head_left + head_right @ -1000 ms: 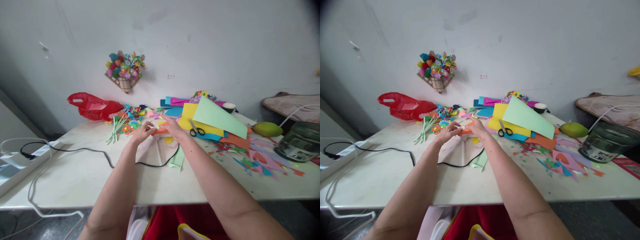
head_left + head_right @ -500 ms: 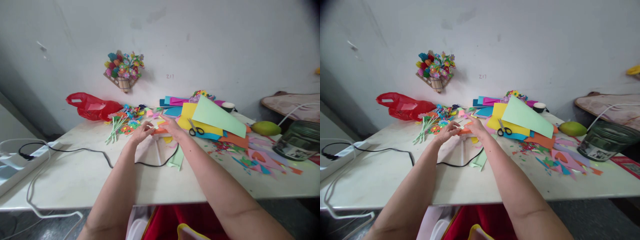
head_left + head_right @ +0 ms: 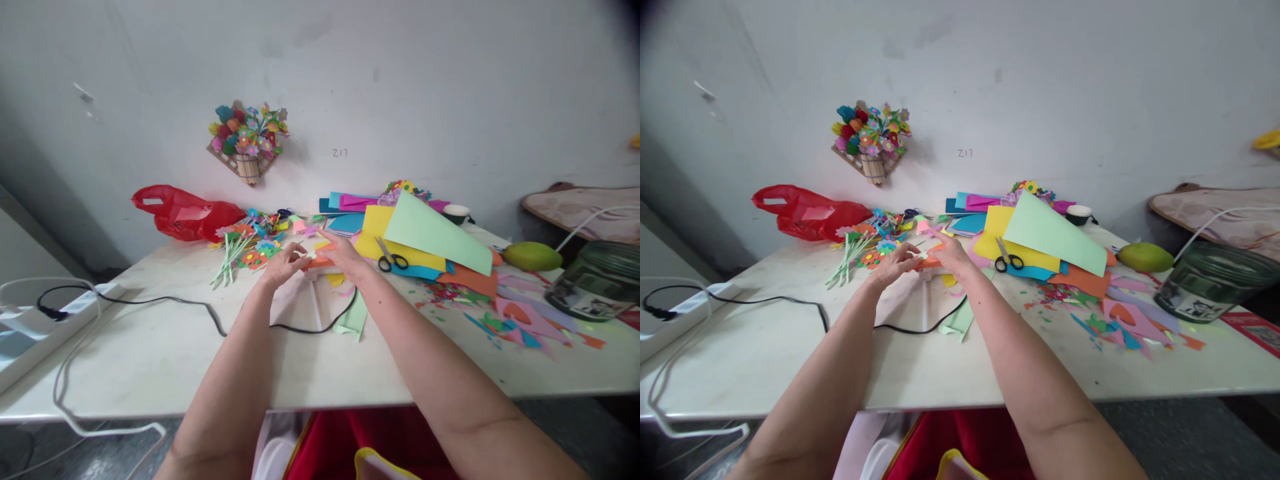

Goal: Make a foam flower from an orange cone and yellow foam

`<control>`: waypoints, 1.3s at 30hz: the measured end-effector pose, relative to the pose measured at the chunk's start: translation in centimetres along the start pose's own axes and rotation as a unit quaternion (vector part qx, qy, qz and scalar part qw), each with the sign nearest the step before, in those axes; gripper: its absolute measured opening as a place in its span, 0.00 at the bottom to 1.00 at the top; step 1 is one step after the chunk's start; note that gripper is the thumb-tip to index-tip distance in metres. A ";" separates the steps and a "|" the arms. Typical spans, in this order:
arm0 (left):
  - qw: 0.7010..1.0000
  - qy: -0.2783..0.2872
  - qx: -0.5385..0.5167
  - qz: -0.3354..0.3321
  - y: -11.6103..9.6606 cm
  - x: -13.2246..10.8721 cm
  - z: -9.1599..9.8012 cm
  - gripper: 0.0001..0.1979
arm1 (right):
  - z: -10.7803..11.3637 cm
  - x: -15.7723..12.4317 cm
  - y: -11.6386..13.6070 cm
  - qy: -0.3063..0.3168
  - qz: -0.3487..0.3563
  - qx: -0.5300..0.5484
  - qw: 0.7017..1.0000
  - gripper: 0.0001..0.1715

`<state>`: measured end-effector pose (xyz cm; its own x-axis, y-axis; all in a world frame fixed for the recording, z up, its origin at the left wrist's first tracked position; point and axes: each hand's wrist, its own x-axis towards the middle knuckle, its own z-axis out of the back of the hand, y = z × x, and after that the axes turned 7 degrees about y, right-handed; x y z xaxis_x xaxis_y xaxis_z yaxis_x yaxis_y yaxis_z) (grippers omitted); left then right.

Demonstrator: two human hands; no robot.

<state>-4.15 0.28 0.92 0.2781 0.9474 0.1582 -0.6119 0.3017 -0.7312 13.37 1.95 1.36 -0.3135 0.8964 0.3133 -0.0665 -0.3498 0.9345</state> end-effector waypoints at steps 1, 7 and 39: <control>1.000 0.001 -0.002 -0.002 0.1 0.0 0.0 0.18 | 0.0 0.0 0.0 0.000 0.002 -0.001 1.000 0.35; 1.000 0.005 -0.016 -0.014 0.0 0.0 0.0 0.18 | 0.0 0.1 -0.1 0.005 0.012 -0.012 1.000 0.35; 0.995 0.021 -0.098 -0.002 -0.7 -0.3 0.1 0.17 | -0.1 0.1 -0.1 0.012 0.019 -0.029 0.999 0.36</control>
<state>-3.84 -0.22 1.44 0.3142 0.9394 0.1368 -0.4559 0.2757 -0.8462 13.32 2.03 1.26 -0.3393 0.8758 0.3434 -0.1093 -0.3993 0.9103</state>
